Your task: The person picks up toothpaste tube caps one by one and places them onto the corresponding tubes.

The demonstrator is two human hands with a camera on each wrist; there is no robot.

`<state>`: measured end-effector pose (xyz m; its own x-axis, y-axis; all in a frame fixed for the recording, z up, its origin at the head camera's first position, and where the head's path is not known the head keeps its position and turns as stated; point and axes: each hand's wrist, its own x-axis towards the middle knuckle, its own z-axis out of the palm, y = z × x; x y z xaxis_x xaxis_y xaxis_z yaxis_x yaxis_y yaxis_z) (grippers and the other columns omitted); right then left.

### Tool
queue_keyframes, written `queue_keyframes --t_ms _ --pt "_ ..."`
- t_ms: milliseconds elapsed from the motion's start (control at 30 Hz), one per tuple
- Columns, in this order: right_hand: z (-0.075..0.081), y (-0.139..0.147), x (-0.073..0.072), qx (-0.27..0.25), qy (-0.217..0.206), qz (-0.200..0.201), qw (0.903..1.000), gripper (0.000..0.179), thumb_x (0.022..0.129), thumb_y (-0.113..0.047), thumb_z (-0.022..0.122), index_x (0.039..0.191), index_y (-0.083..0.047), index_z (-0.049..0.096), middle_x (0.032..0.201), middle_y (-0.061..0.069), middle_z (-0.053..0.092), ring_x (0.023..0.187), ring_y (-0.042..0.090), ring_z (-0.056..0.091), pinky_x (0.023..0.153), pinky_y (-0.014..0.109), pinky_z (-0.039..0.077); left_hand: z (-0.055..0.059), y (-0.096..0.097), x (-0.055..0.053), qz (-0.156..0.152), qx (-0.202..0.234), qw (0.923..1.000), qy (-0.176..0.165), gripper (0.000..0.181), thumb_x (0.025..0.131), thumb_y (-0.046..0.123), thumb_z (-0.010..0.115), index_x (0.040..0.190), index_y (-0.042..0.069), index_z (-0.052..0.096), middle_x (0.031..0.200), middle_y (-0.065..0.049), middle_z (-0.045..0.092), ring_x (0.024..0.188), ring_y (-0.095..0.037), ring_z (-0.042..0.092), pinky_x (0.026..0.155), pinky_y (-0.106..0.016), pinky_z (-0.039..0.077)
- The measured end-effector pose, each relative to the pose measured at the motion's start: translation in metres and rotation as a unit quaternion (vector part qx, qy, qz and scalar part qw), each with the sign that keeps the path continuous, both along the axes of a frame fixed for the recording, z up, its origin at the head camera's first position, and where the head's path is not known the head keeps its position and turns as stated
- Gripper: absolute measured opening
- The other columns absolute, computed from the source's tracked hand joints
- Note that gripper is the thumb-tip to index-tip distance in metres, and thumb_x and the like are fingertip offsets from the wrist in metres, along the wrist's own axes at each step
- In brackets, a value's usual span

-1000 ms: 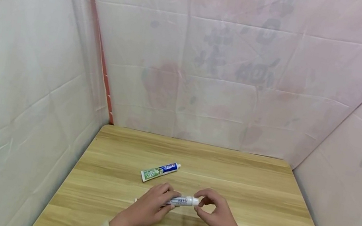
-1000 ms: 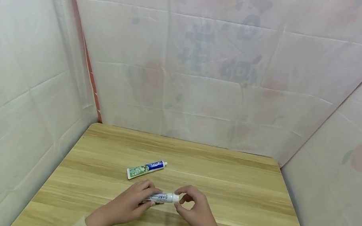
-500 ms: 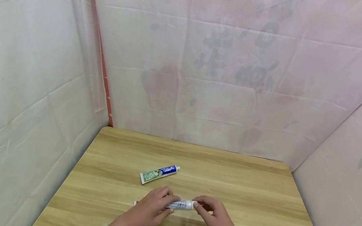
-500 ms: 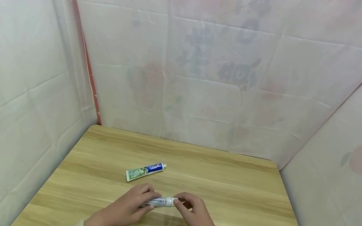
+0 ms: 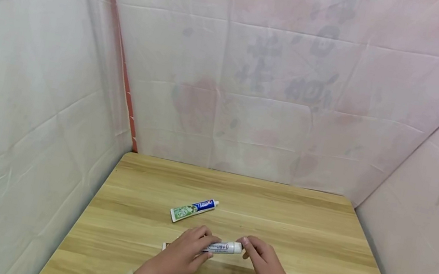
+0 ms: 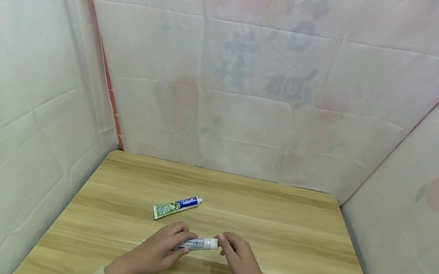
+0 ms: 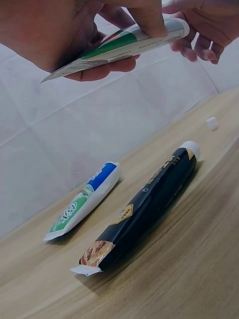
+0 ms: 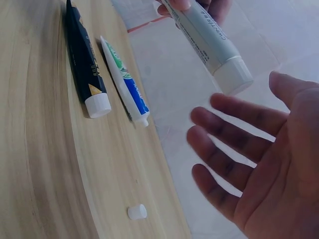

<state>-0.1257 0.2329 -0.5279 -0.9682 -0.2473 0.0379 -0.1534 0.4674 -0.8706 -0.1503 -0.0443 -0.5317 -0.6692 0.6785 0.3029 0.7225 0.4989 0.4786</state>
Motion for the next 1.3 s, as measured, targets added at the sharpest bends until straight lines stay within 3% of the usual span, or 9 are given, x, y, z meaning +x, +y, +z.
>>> queue_keyframes --t_ms 167,333,667,767,1033,1300 --pt "-0.0009 0.0015 0.0016 -0.001 0.055 -0.019 0.9983 0.017 0.109 -0.026 0.063 0.122 -0.025 0.073 0.119 -0.001 0.074 0.101 0.014 0.068 0.087 0.032 0.057 -0.0004 -0.0021 -0.0005 0.003 -0.003 1.0 0.003 0.033 0.108 0.027 0.064 0.139 0.019 0.067 0.118 0.008 0.063 0.104 -0.005 0.055 0.093 -0.029 0.051" --pt "-0.0024 0.0024 0.002 0.002 0.098 -0.001 0.9951 0.024 0.096 -0.023 0.081 0.118 -0.027 0.072 0.115 0.0 0.074 0.098 0.01 0.068 0.085 0.034 0.057 -0.0002 -0.0031 -0.0003 0.001 0.0 1.0 0.003 0.032 0.108 0.028 0.063 0.139 0.02 0.067 0.117 0.009 0.062 0.102 -0.005 0.055 0.091 -0.028 0.051" --pt "-0.0021 -0.0017 0.0026 -0.028 0.101 0.034 0.9939 0.025 0.095 -0.011 0.081 0.118 -0.015 0.073 0.108 0.002 0.075 0.088 0.011 0.069 0.083 0.032 0.058 -0.0003 -0.0032 0.0005 0.001 0.0 0.9999 -0.012 0.033 0.106 0.022 0.067 0.139 0.019 0.067 0.116 0.009 0.061 0.102 -0.005 0.054 0.092 -0.029 0.05" --pt "-0.0023 -0.0024 0.0019 -0.03 0.088 0.035 0.9951 0.02 0.099 -0.015 0.077 0.118 -0.013 0.073 0.108 0.003 0.075 0.087 0.011 0.068 0.083 0.031 0.057 -0.0001 -0.0033 0.0008 0.001 0.003 1.0 -0.009 0.033 0.106 0.021 0.068 0.138 0.019 0.067 0.116 0.009 0.062 0.102 -0.005 0.053 0.092 -0.029 0.05" --pt "-0.0047 -0.0027 0.0003 -0.012 -0.017 0.024 0.9995 0.018 0.107 -0.03 0.066 0.117 -0.017 0.074 0.106 0.003 0.076 0.09 0.012 0.069 0.079 0.028 0.056 -0.0022 -0.0039 0.001 0.001 0.003 1.0 -0.004 0.032 0.106 0.024 0.067 0.139 0.02 0.067 0.117 0.01 0.061 0.102 -0.004 0.053 0.092 -0.029 0.05" --pt "-0.0041 -0.002 0.0004 -0.01 -0.041 0.033 0.9985 0.025 0.112 -0.033 0.056 0.112 -0.015 0.074 0.1 0.004 0.071 0.087 0.019 0.066 0.071 0.029 0.053 -0.0039 -0.0028 0.0036 -0.001 0.002 1.0 0.002 0.033 0.107 0.027 0.066 0.139 0.02 0.067 0.117 0.01 0.062 0.101 -0.004 0.053 0.09 -0.027 0.05"
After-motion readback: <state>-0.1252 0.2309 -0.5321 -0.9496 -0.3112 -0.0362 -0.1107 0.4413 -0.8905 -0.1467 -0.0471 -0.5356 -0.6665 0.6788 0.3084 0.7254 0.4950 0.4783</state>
